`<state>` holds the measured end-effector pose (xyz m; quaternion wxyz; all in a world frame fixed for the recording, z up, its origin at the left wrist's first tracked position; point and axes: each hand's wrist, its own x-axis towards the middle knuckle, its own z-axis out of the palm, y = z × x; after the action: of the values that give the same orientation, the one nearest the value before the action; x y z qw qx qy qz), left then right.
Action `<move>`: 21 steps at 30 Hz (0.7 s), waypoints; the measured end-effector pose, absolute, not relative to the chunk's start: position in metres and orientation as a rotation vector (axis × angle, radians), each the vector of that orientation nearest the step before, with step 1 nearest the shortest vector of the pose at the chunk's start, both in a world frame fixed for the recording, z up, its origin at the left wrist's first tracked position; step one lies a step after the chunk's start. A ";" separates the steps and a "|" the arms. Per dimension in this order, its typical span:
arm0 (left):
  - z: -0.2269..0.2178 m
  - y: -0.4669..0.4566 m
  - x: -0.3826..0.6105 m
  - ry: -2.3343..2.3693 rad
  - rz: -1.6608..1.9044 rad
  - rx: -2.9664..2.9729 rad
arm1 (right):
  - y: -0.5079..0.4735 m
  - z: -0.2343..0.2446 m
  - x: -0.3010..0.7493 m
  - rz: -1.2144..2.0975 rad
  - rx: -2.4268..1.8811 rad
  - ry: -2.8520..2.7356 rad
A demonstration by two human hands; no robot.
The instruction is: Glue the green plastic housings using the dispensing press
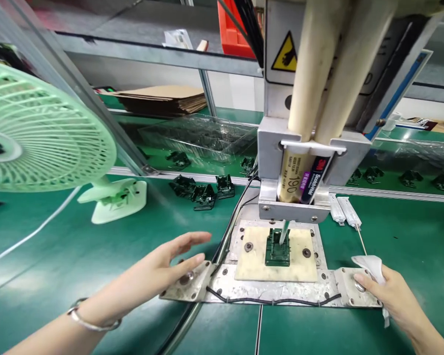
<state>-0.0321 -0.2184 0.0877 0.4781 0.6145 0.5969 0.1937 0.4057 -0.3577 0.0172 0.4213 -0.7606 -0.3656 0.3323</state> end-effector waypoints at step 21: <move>0.043 -0.127 0.020 1.057 0.801 1.198 | -0.241 0.019 0.397 1.018 -1.674 -1.028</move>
<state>0.0199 -0.1270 0.0427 0.6266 0.5226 0.4608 0.3492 0.3966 -0.2413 0.0192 0.4479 -0.6765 -0.4154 0.4114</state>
